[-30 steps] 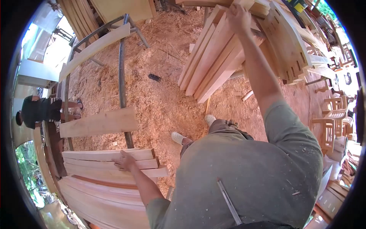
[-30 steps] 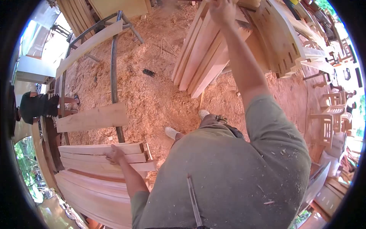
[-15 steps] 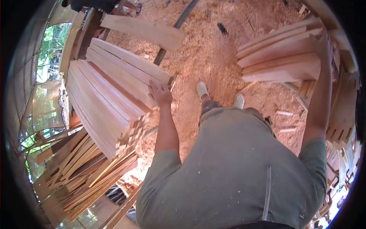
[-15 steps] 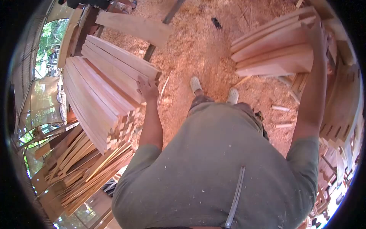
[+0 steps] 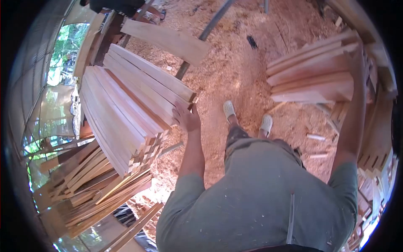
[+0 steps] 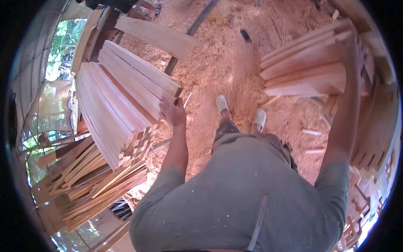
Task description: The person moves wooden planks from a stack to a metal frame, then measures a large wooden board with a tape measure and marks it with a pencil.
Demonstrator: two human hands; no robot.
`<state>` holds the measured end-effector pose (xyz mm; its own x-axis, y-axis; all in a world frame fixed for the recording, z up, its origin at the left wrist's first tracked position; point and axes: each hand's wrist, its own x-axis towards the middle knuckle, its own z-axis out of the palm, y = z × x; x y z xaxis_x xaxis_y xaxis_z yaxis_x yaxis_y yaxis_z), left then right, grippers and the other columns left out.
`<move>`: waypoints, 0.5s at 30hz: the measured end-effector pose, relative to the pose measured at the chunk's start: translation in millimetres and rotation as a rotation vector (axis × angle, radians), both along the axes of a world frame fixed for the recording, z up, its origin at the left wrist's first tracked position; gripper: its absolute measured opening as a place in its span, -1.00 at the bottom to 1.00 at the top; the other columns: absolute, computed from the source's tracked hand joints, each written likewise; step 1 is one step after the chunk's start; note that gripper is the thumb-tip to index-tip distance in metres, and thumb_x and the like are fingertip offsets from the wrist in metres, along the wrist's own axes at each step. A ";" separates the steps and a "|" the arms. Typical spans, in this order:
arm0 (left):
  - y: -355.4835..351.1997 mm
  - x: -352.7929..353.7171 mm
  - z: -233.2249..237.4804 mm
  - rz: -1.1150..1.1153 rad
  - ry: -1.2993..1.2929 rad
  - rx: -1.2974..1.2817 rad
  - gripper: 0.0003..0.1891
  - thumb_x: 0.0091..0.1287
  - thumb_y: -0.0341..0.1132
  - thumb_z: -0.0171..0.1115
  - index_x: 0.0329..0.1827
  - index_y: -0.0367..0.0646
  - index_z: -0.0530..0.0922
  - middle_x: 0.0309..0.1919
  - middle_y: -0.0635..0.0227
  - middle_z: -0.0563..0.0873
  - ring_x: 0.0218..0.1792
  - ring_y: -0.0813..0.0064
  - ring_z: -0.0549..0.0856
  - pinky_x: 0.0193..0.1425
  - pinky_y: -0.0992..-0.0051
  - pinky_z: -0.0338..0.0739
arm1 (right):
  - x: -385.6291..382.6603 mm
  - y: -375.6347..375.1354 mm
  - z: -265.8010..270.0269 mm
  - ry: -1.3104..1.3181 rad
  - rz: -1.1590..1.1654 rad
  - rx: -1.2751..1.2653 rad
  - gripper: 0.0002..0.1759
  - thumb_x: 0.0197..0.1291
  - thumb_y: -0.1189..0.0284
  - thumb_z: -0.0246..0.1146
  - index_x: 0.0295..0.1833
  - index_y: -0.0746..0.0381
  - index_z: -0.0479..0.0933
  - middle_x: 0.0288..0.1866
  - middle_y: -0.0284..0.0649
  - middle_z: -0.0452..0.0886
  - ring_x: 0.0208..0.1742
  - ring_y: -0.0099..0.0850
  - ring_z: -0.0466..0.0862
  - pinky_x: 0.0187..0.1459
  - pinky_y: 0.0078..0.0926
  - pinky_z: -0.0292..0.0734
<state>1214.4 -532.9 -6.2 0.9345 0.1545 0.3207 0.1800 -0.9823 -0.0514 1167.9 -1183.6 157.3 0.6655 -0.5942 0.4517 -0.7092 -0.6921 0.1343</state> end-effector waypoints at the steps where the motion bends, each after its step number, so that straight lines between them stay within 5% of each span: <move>1: 3.7 2.9 -6.9 0.010 -0.030 0.041 -0.21 0.28 0.25 0.10 0.42 -0.16 0.34 0.42 0.33 0.38 0.39 -0.02 0.32 0.38 -0.11 0.16 | -1.4 -12.6 -8.4 -0.009 0.005 -0.014 -0.18 0.17 -0.06 0.21 0.51 -0.12 0.11 0.44 -0.09 0.33 0.43 0.02 0.30 0.41 0.10 0.03; 5: 19.9 7.5 -9.2 -0.104 0.012 0.066 -0.24 0.30 0.20 0.12 0.42 -0.14 0.34 0.44 0.38 0.35 0.40 -0.04 0.29 0.41 -0.11 0.12 | -0.3 13.7 20.0 -0.061 0.138 -0.013 -0.23 0.09 0.06 0.34 0.42 -0.08 0.26 0.28 -0.15 0.46 0.31 -0.10 0.43 0.31 -0.07 0.24; 9: 18.6 16.8 -6.9 -0.044 0.004 0.017 -0.29 0.30 0.16 0.15 0.38 -0.13 0.39 0.46 0.35 0.31 0.41 -0.07 0.27 0.43 -0.14 0.08 | -9.3 53.7 31.8 -0.088 0.480 0.554 -0.34 -0.21 0.48 0.51 0.11 0.27 0.44 -0.04 -0.09 0.52 -0.03 -0.14 0.54 -0.02 -0.32 0.46; 11: 24.8 20.1 -6.0 -0.109 -0.029 -0.099 -0.36 0.29 0.08 0.20 0.33 -0.15 0.45 0.46 0.27 0.29 0.41 -0.10 0.27 0.42 -0.16 0.08 | -23.9 114.1 44.2 -0.173 0.889 0.344 -0.30 -0.17 0.49 0.50 0.15 0.39 0.39 0.00 -0.02 0.49 -0.09 -0.19 0.54 -0.13 -0.31 0.51; 15: -1.7 17.2 21.8 -0.042 -0.008 -0.213 -0.36 0.26 0.02 0.25 0.30 -0.22 0.45 0.43 0.10 0.31 0.40 -0.09 0.28 0.43 -0.14 0.09 | -50.7 210.2 70.4 -0.021 0.588 0.854 -0.45 -0.25 0.51 0.49 -0.03 0.29 0.53 -0.21 -0.09 0.56 -0.15 -0.12 0.59 -0.11 -0.21 0.50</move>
